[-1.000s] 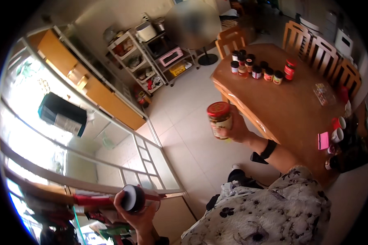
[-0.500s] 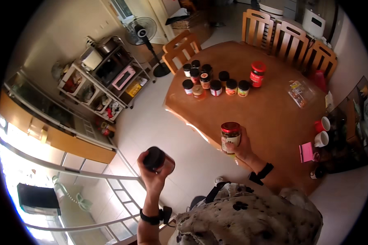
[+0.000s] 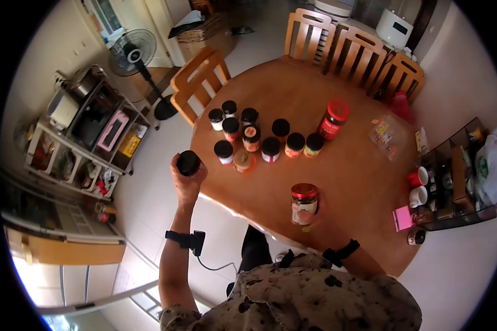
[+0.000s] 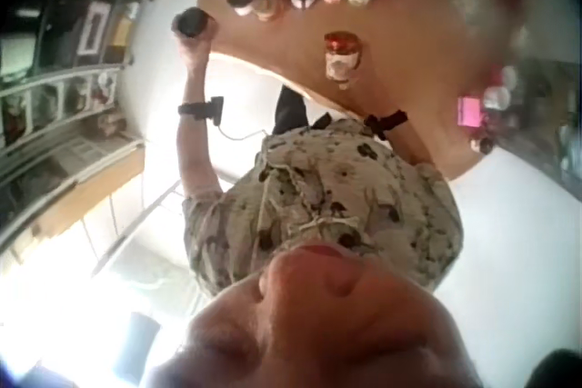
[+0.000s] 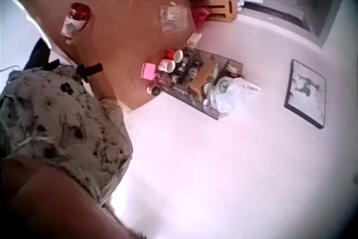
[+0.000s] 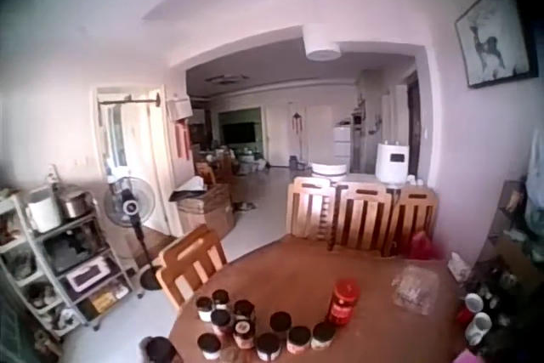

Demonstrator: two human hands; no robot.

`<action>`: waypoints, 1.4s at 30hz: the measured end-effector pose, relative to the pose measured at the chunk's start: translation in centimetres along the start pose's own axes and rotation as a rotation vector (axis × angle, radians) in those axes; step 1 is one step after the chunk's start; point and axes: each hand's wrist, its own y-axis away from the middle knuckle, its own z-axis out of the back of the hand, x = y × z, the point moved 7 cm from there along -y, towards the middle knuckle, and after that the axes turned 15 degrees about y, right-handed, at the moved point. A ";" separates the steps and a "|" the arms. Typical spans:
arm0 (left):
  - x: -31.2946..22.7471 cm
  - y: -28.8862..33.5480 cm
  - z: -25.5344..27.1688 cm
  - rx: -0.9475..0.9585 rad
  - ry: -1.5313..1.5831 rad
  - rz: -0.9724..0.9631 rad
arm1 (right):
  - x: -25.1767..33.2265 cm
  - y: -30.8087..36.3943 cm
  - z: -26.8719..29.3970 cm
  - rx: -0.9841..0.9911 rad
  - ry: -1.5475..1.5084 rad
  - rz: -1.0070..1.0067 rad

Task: Taking multiple jars and bottles from a pantry shelf and arranging them on a dining table.

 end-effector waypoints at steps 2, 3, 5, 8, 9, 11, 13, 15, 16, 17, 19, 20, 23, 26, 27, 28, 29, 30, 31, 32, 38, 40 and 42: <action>3.8 -3.4 -1.1 0.014 -0.146 0.007 | -0.4 -2.5 -0.4 -0.054 0.119 0.119; 5.9 -4.7 -1.6 0.027 -0.126 0.028 | -0.5 -3.6 -0.5 -0.074 0.134 0.100; 8.0 -7.1 -3.4 0.077 -0.312 -0.062 | 1.2 -5.4 -1.7 -0.157 0.347 0.186; 12.4 -9.3 -5.2 0.166 -0.287 -0.021 | 0.8 -7.5 -3.1 -0.119 0.371 0.043; 13.4 -9.5 -5.9 0.201 -0.270 -0.010 | 1.0 -7.9 -3.7 -0.084 0.384 0.033; 15.0 -9.4 -6.3 0.232 -0.263 -0.001 | 2.3 -8.2 -5.2 -0.093 0.355 -0.034; 15.4 -9.2 -6.8 0.261 -0.255 -0.002 | 2.2 -8.3 -5.7 -0.102 0.324 -0.092; 15.5 -8.9 -7.0 0.313 -0.244 0.118 | 2.3 -8.5 -5.6 -0.108 0.396 -0.035; 15.0 -8.7 -6.7 0.311 -0.251 0.115 | 2.1 -8.6 -5.5 -0.104 0.390 -0.032; 14.2 -8.5 -6.5 0.356 -0.287 0.071 | 2.1 -8.7 -5.5 -0.103 0.408 -0.009; 12.1 -8.1 -5.7 0.400 -0.336 0.018 | 2.4 -8.9 -5.4 -0.096 0.413 0.025; 10.8 -7.9 -5.0 0.362 -0.322 0.009 | 2.7 -8.9 -5.4 -0.108 0.441 0.045; 5.2 -5.6 -5.6 0.412 -0.050 -0.001 | 5.3 -9.1 -6.0 -0.095 0.526 0.071; 4.4 1.3 -9.6 0.665 0.556 0.645 | 6.5 -9.3 -6.9 -0.008 0.593 0.042; 0.5 2.0 -12.7 0.915 0.317 0.617 | 6.3 -9.2 -6.8 0.031 0.596 -0.008; -3.1 2.4 -14.9 1.151 0.065 0.574 | 6.9 -9.0 -6.7 0.025 0.596 -0.004; -3.2 2.6 -15.1 1.143 0.059 0.565 | 7.4 -8.8 -7.0 0.035 0.600 -0.034; -2.9 2.9 -15.2 1.155 -0.011 0.538 | 7.5 -8.6 -7.1 0.043 0.605 -0.065; -2.8 3.0 -15.6 1.177 -0.076 0.509 | 7.1 -8.4 -6.8 0.034 0.607 -0.061; -2.9 3.1 -16.0 1.196 -0.085 0.524 | 6.6 -8.4 -6.4 0.002 0.620 0.007; -4.1 0.9 -18.3 1.150 -0.128 0.335 | 5.7 -8.9 -4.5 -0.024 0.634 -0.099; -4.6 -1.3 -19.7 1.117 -0.185 0.287 | 1.8 -9.2 -2.9 0.015 0.692 -0.297; -4.8 -3.9 -21.4 1.069 -0.243 0.238 | -3.7 -8.6 -2.0 0.167 0.183 -0.540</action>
